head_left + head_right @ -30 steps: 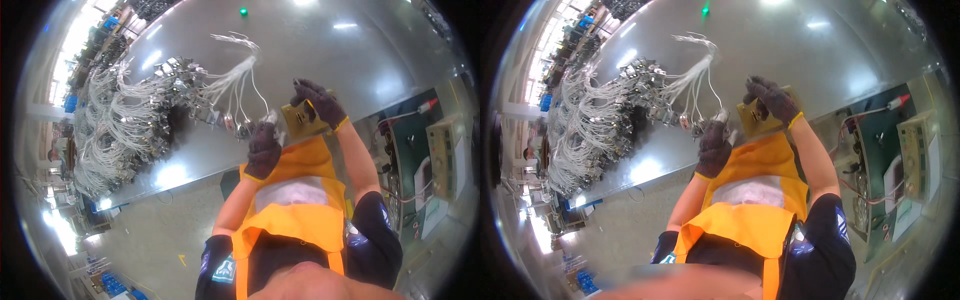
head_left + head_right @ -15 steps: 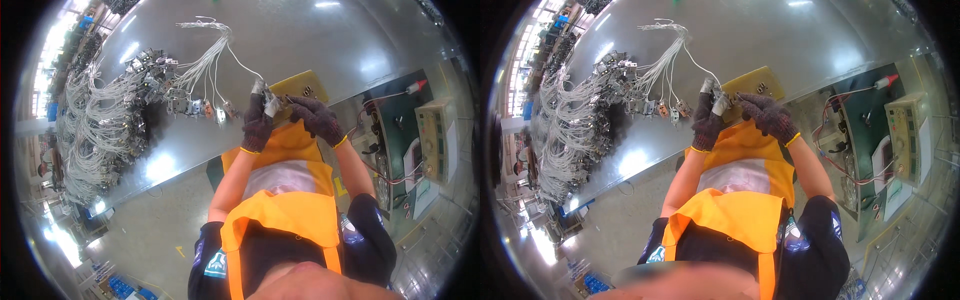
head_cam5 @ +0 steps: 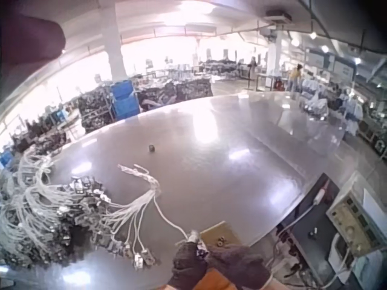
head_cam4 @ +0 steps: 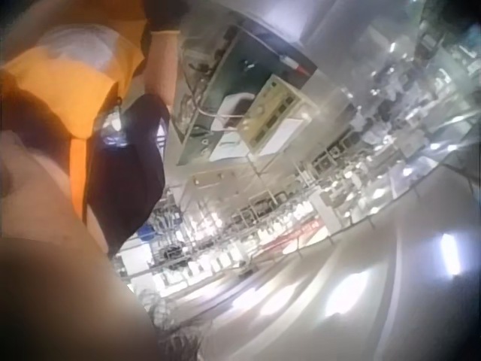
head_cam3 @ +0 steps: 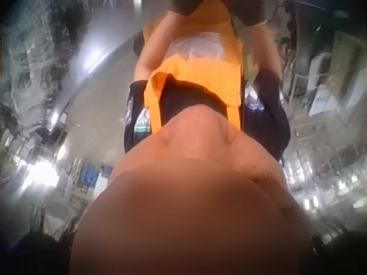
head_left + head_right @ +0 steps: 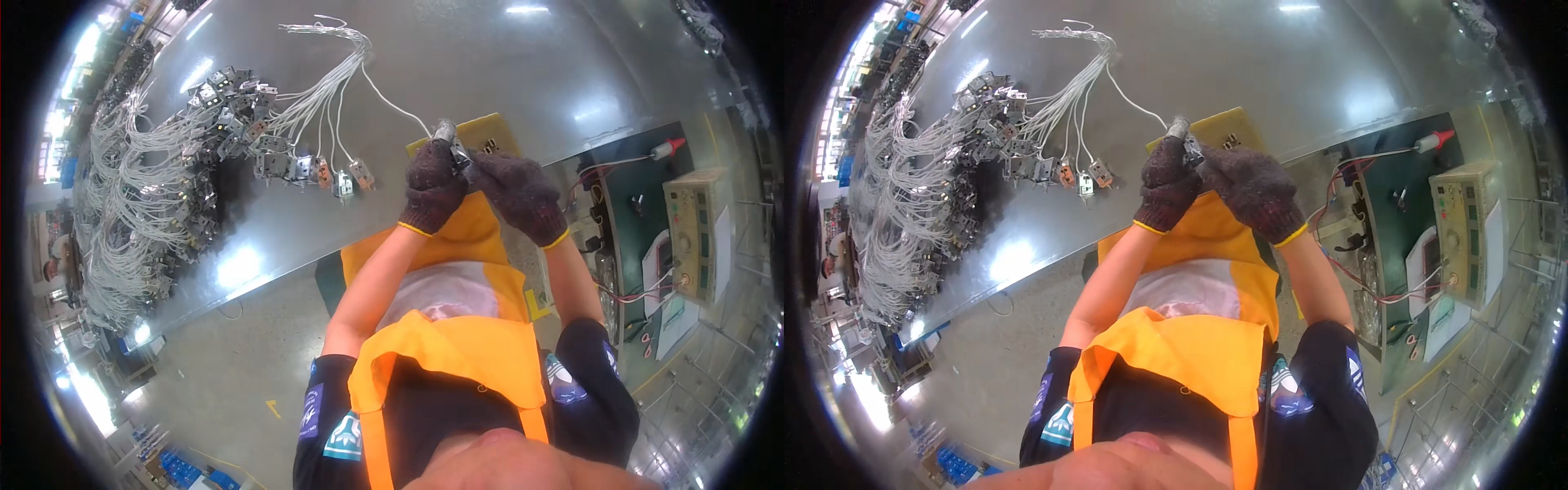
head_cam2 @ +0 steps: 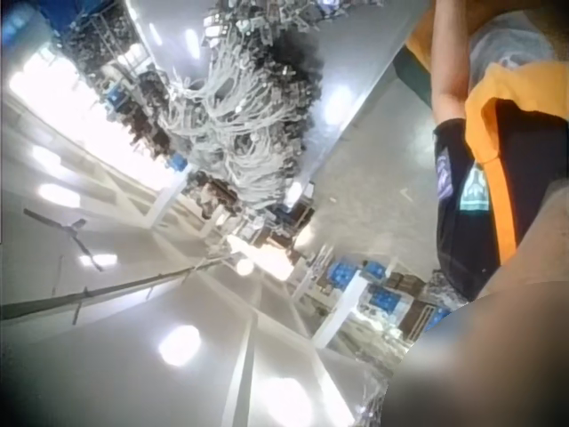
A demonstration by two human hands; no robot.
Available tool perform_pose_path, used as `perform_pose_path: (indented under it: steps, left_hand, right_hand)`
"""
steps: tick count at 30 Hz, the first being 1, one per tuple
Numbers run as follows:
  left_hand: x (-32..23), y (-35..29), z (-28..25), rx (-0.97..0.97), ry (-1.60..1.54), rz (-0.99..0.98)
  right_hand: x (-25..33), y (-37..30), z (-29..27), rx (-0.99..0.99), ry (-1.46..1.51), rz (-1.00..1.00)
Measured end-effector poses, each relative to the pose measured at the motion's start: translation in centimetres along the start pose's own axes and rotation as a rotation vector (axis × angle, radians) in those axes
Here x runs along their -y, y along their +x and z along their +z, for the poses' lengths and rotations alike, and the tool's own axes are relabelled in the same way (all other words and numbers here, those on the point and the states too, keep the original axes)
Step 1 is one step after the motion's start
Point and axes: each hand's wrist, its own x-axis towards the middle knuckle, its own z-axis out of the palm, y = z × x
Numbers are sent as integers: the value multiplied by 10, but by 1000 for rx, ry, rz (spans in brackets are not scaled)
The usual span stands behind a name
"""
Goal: Assembling an electronic wiring harness by plugging multiple connectors into a circuit board at a manual workstation.
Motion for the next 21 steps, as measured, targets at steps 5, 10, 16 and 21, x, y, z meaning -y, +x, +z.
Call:
perform_pose_path:
  steps: [5, 10, 16, 21]
  left_hand:
    - [11, 5, -1, -27, 34, 167]
    - [6, 9, -7, 12, 38, 137]
    - [13, 8, -7, 120, -57, 16]
    - [-1, 10, -7, -1, 19, 133]
  right_hand:
    - [12, 8, -13, 78, -73, 83]
    - [13, 11, -16, 148, -156, 103]
    - [23, 10, -17, 130, -325, -11]
    - [17, 12, -1, 122, -390, 68]
